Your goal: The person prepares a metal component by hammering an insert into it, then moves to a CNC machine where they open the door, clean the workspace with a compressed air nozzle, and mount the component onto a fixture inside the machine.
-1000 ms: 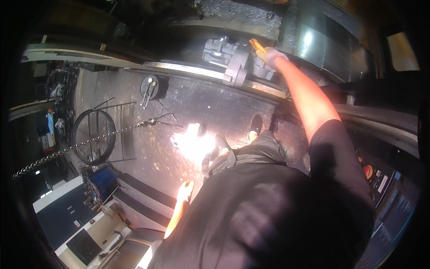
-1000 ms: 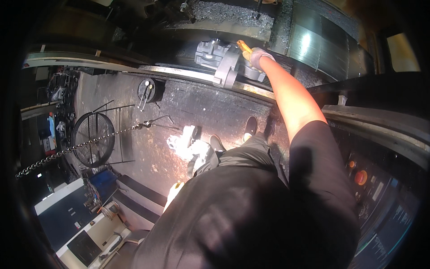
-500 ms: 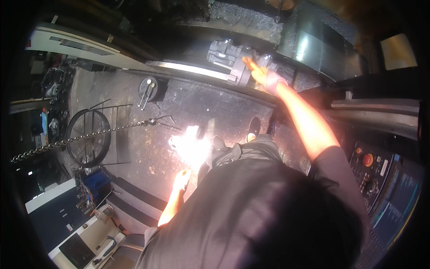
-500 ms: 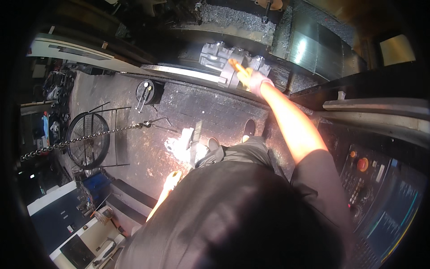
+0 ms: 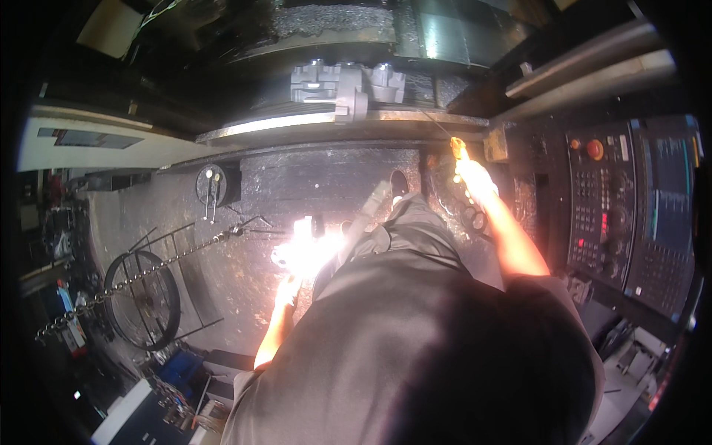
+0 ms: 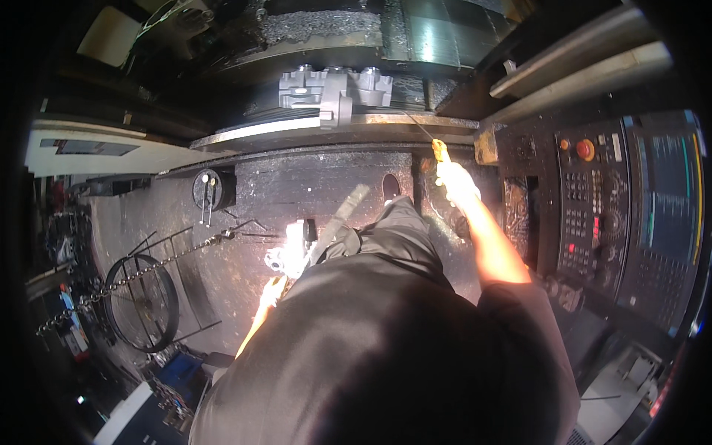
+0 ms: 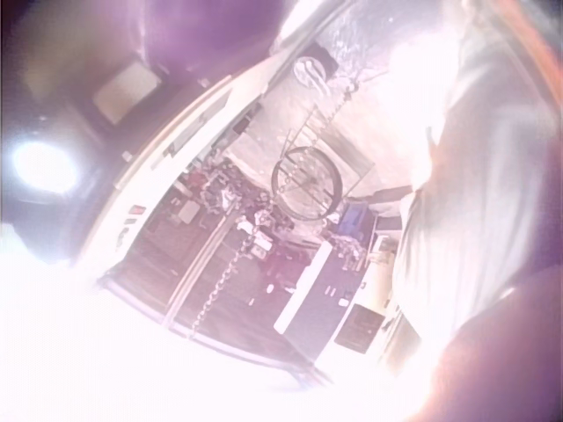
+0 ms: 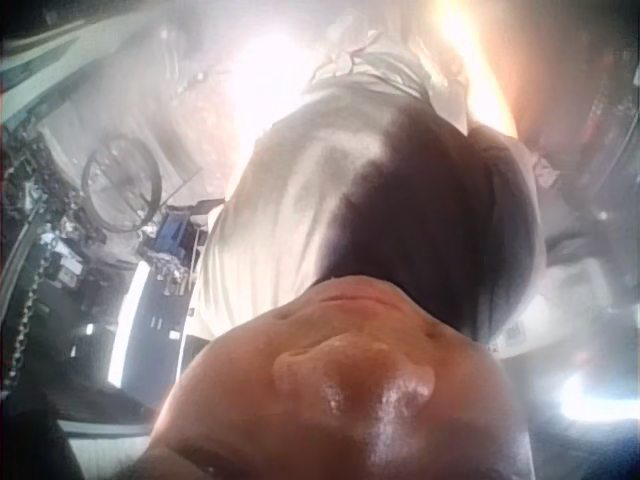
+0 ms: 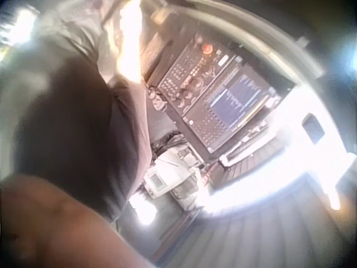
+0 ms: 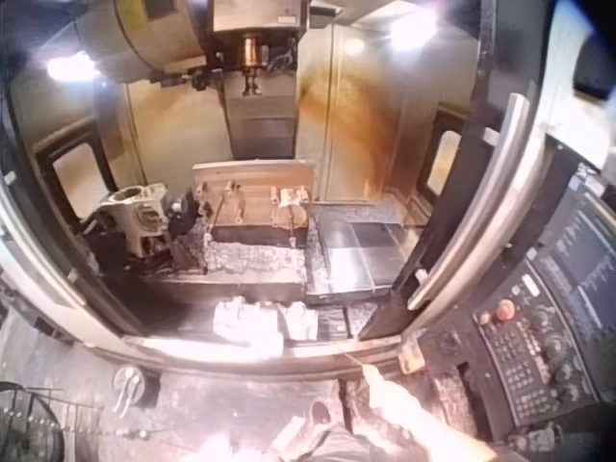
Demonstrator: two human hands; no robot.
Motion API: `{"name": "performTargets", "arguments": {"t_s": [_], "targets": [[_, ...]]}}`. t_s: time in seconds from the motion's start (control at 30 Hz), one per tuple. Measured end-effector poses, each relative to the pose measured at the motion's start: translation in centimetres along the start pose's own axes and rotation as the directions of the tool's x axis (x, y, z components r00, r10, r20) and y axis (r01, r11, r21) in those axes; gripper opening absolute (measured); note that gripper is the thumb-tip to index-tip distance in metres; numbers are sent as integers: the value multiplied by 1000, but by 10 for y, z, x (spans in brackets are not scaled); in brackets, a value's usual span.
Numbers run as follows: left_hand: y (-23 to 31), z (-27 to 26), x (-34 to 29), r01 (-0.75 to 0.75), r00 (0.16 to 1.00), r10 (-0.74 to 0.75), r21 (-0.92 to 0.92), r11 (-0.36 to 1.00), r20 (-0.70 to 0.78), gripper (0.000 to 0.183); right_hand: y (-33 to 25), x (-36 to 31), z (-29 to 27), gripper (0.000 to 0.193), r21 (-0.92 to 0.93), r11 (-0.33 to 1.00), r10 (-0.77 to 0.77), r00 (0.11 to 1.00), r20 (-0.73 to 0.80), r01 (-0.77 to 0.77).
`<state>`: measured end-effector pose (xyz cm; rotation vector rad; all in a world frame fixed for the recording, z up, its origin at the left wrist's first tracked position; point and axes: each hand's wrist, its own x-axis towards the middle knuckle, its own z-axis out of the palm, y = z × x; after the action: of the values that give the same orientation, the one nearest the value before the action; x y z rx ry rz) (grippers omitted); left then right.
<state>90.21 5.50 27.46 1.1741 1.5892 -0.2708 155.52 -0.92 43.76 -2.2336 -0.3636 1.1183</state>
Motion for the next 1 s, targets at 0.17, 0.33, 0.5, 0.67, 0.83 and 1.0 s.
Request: {"name": "performTargets", "arguments": {"t_s": [0.17, 0.33, 0.5, 0.67, 0.83, 1.0], "targets": [[51, -32, -14, 4, 1000, -3, 70, 998, -11, 65, 30, 12, 15, 30, 231, 973, -2, 1000, -4, 3], [53, -39, 2, -56, 991, 65, 80, 995, -115, 58, 8, 38, 13, 26, 319, 946, -32, 998, -47, 46], [68, -25, -19, -20, 997, 29, 118, 993, -70, 54, -66, 71, -10, 36, 108, 993, -55, 998, 22, 52], [50, -2, -18, -86, 994, 93, 93, 992, -65, 54, -115, 131, -26, 41, 13, 998, -61, 987, 149, 59], [76, 14, -24, 48, 994, -62, -154, 987, -86, 65, -138, 187, -36, 48, -223, 975, 13, 984, 176, 27], [158, 29, -42, 93, 990, -100, -72, 993, -96, 64, -139, 217, -47, 50, -341, 937, -32, 990, 138, 78]]}}
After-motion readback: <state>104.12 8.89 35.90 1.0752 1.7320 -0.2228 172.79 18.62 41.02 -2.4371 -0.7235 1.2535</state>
